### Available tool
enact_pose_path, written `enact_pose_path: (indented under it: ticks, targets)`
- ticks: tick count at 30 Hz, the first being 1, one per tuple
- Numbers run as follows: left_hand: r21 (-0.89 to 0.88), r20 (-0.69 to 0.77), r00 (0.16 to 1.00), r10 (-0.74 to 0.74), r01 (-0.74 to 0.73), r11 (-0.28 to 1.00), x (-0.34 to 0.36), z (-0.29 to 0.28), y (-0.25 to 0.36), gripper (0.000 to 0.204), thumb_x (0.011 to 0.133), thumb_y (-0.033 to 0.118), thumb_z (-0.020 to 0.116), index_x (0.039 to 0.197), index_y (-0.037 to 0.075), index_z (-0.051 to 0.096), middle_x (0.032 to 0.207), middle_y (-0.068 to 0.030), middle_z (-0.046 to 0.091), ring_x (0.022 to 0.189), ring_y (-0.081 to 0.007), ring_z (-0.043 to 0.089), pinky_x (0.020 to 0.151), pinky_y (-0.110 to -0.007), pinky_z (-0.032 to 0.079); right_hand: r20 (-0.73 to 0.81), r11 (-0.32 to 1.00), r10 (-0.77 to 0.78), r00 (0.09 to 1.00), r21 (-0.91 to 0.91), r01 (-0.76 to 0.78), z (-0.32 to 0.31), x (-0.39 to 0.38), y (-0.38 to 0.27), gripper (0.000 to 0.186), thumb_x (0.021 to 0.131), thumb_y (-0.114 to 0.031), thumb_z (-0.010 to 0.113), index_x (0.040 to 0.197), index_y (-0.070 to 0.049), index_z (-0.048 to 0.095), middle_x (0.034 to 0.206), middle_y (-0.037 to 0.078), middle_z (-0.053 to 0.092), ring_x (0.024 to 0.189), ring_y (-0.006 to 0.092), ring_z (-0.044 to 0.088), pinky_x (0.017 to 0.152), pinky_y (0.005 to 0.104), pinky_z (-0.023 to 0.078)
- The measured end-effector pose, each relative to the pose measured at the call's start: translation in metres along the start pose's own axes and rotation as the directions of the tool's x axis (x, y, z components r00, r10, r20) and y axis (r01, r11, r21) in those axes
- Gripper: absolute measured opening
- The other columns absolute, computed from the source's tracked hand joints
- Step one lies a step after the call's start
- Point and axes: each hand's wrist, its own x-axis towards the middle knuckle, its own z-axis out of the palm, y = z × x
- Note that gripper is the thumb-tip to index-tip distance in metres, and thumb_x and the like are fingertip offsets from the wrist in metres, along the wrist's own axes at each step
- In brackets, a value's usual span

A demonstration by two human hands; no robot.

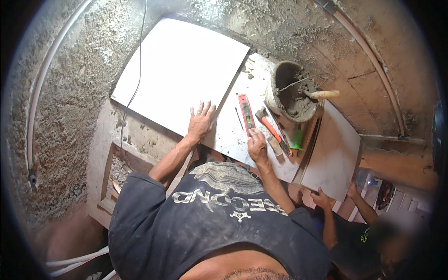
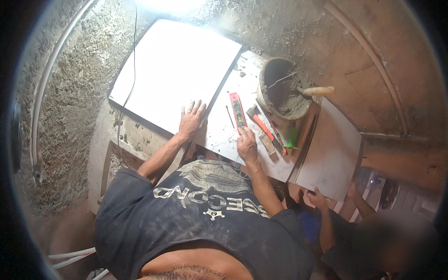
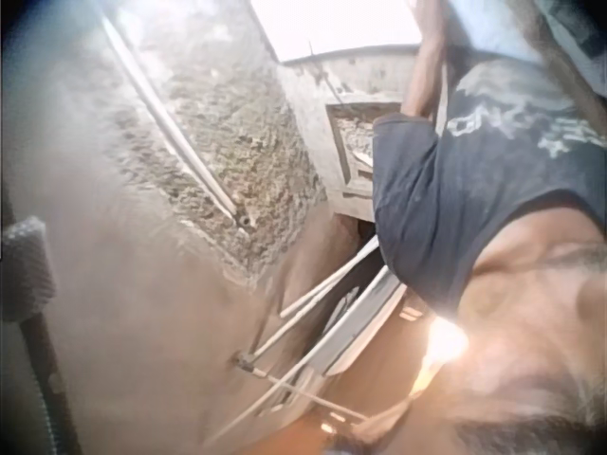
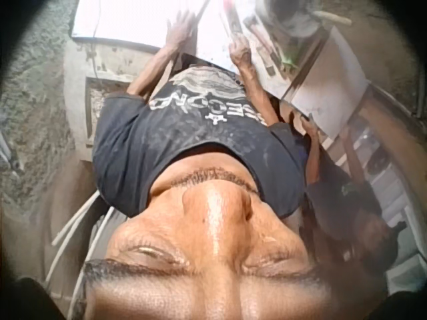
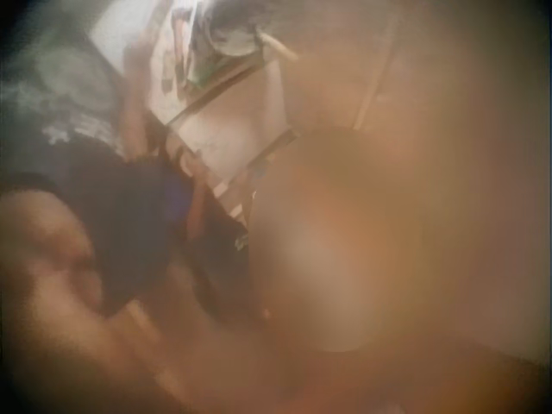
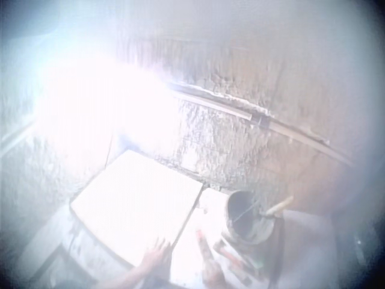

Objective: The person applies cement to a wall section, levels the surface with a wooden board, and then places a large white tile onto the prepared area, using a rubber mallet and level to ensure it is positioned correctly.

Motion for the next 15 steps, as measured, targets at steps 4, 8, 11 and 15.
enact_pose_path:
  ticks: [4, 8, 11, 15]
  targets:
    - [0.028, -0.011, 1.0, 0.006, -0.006, 1.0, -0.003, -0.003, 0.002, 0.071, 0.078, 0.026, 0.064, 0.14, 0.013, 0.032, 0.146, -0.0118, 0.029, 0.136, -0.0316, 0.026, 0.107, -0.06, 0.018, 0.033, 0.993, -0.032, 0.999, 0.118, 0.028, 0.028, 0.046, -0.02, 0.032, 0.078, -0.006, 0.053, 0.107, 0.007, 0.058, 0.108, 0.021, 0.057, 0.105, 0.0344, 0.053, 0.094, 0.0394, 0.042]
    - [0.047, -0.003, 1.0, 0.027, -0.027, 0.999, 0.0, -0.006, 0.003, 0.074, 0.075, 0.028, 0.067, 0.14, 0.013, 0.033, 0.147, -0.0117, 0.028, 0.135, -0.0313, 0.026, 0.107, -0.06, 0.018, 0.004, 0.986, 0.093, 0.996, 0.14, -0.092, 0.061, 0.124, -0.006, 0.037, 0.079, -0.013, 0.053, 0.11, 0.007, 0.056, 0.104, 0.022, 0.057, 0.1, 0.0346, 0.055, 0.091, 0.0391, 0.043]
    - [0.084, -0.047, 0.998, 0.041, -0.037, 0.996, -0.001, 0.003, -0.001, 0.079, 0.073, 0.029, 0.069, 0.141, 0.013, 0.031, 0.147, -0.0118, 0.028, 0.135, -0.0309, 0.027, 0.106, -0.061, 0.018, -0.021, 0.954, 0.265, 0.964, 0.149, -0.259, 0.084, 0.182, -0.003, 0.046, 0.079, -0.018, 0.052, 0.117, 0.007, 0.052, 0.101, 0.023, 0.056, 0.095, 0.0347, 0.056, 0.089, 0.0392, 0.044]
    - [0.098, -0.048, 0.998, 0.051, -0.046, 0.994, 0.003, 0.009, 0.004, 0.083, 0.071, 0.031, 0.071, 0.14, 0.013, 0.031, 0.147, -0.012, 0.027, 0.134, -0.0314, 0.028, 0.105, -0.062, 0.019, -0.174, 0.955, 0.296, 0.939, 0.064, -0.29, 0.112, 0.231, 0.028, 0.055, 0.079, -0.021, 0.053, 0.124, 0.01, 0.046, 0.105, 0.027, 0.055, 0.099, 0.0371, 0.054, 0.091, 0.0407, 0.043]
